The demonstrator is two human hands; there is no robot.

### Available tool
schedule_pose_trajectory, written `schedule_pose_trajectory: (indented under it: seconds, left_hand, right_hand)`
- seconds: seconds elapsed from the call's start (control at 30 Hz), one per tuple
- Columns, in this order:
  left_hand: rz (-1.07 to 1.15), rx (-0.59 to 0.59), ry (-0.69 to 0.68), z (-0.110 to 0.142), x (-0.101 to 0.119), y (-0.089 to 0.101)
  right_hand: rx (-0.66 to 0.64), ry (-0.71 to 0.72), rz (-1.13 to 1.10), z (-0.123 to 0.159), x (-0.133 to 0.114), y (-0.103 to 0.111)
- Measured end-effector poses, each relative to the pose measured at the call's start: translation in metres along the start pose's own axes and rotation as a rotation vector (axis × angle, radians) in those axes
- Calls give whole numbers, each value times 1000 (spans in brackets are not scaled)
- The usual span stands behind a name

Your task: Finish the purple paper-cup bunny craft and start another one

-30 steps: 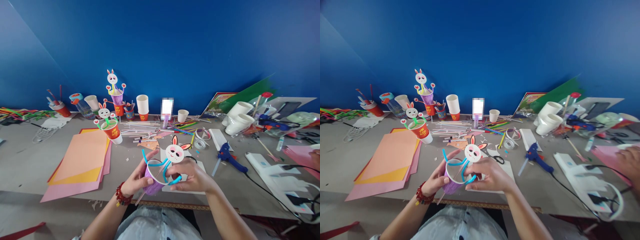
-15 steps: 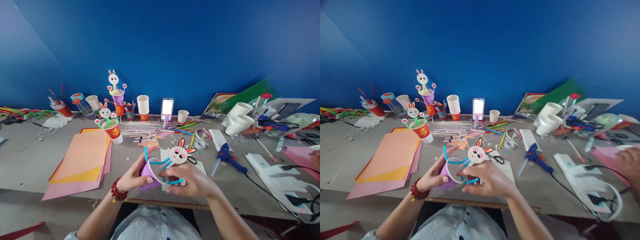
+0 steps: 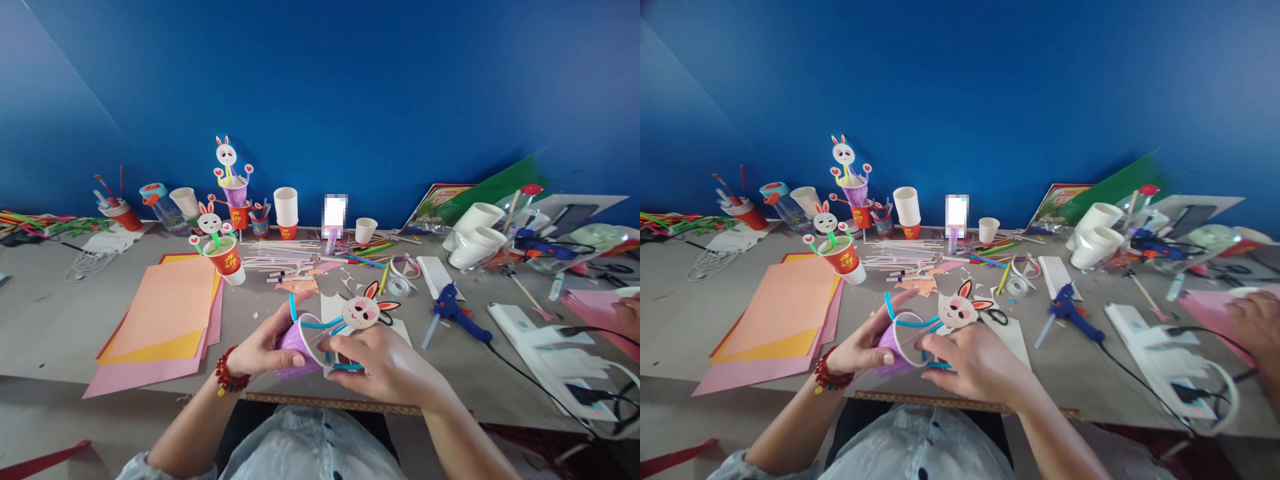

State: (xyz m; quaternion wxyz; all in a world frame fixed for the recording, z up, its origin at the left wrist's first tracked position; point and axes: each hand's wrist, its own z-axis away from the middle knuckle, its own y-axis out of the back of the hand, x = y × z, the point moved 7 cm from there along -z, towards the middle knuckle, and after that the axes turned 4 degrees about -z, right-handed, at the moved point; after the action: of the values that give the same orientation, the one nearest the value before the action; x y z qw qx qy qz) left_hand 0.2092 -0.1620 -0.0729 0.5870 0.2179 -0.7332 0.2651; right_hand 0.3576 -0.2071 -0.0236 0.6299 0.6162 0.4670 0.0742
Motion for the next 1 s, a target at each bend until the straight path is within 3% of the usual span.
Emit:
schedule_pose_trajectory:
  seconds: [0.57, 0.8, 1.0]
  left_hand:
    - [54, 7, 26, -1, -3, 1]
    - [54, 30, 12, -2, -6, 3]
    - [81, 34, 15, -1, -7, 3]
  right_hand:
    - [56, 76, 70, -5, -6, 8]
    - [42, 22, 129, -6, -4, 7]
    - [88, 108, 99, -5, -8, 7]
